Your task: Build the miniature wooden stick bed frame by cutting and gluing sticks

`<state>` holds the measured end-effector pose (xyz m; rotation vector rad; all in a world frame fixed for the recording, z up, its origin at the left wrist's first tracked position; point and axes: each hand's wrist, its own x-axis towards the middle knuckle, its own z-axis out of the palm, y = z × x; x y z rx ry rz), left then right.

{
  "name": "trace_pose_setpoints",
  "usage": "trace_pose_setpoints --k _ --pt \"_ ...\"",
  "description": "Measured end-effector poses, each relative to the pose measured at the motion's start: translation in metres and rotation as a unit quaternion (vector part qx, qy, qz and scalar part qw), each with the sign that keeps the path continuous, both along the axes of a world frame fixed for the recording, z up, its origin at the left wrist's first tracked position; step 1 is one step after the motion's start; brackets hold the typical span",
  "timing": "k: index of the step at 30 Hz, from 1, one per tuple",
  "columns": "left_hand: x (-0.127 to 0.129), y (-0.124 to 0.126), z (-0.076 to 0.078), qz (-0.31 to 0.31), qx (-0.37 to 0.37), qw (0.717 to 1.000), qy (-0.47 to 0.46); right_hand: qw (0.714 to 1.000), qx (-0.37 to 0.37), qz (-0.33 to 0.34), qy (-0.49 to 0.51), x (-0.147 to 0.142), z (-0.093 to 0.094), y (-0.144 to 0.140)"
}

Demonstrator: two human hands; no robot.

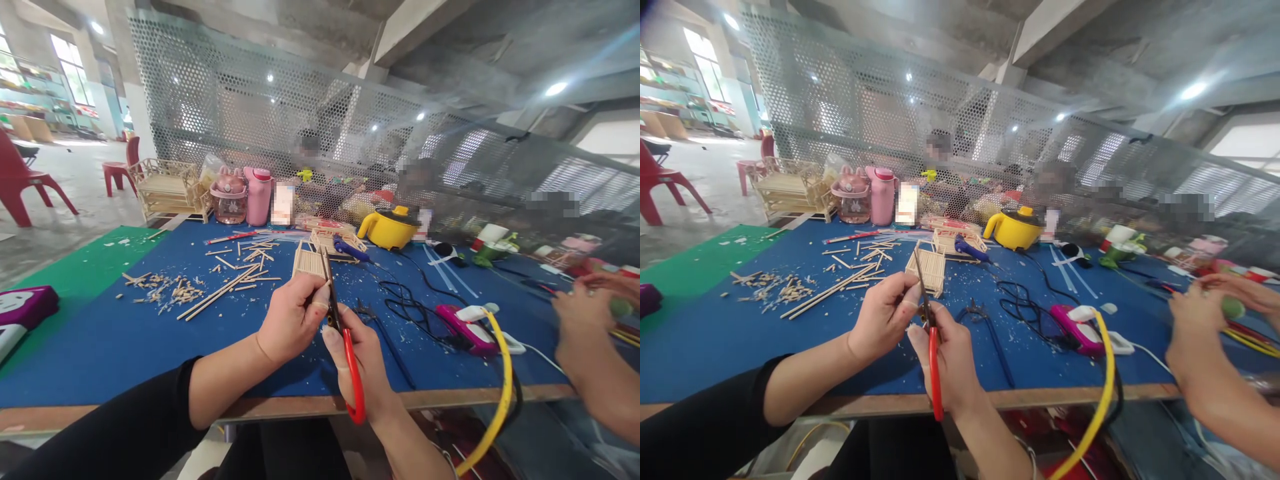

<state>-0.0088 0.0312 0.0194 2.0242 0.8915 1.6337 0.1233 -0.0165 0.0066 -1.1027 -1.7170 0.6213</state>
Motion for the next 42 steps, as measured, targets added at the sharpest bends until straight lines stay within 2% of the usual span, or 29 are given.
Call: trace_pose_setpoints --k 4,10,12,14,16,17,19,25,29,32,37,42 --pt "-0.002 -0.001 0.001 -0.042 -0.028 0.999 0.010 1.000 -0.011 -0.002 -0.014 0.003 0.003 -0.001" --pt "-0.002 0.004 0.004 -0.010 -0.029 0.997 0.071 0.998 -0.042 -0.006 -0.044 0.008 0.002 0.001" --pt "-0.001 0.004 0.003 -0.009 -0.016 0.997 0.073 0.997 -0.043 -0.048 -0.033 0.007 -0.002 0.001" --pt "0.000 0.004 0.001 -0.012 -0.013 0.997 0.070 0.989 -0.044 -0.134 -0.032 0.006 -0.007 0.001" --pt "0.001 0.003 -0.001 -0.022 -0.019 0.997 0.068 0.974 -0.053 -0.207 -0.073 0.005 -0.010 0.001" --pt "0.002 0.003 -0.002 -0.027 -0.023 0.997 0.067 0.968 -0.059 -0.221 -0.103 0.005 -0.011 0.001" --pt "0.003 0.002 -0.004 -0.029 -0.027 0.997 0.061 0.966 -0.060 -0.208 -0.139 0.005 -0.010 0.000" --pt "0.007 -0.001 -0.005 -0.047 -0.022 0.997 0.060 0.986 -0.012 -0.116 -0.120 0.006 -0.004 0.000" --pt "0.006 -0.005 -0.003 -0.055 -0.014 0.997 0.058 0.986 0.035 -0.109 -0.120 0.005 -0.005 0.001" --pt "0.006 -0.006 -0.002 -0.045 -0.001 0.997 0.058 0.990 0.045 -0.092 -0.100 0.004 -0.011 0.003" --pt "0.006 -0.003 -0.002 -0.011 0.007 0.998 0.065 0.989 0.040 -0.109 -0.095 0.003 -0.020 0.007" --pt "0.007 -0.001 0.000 -0.001 -0.012 0.998 0.059 0.989 0.004 -0.112 -0.093 0.003 -0.013 0.006"
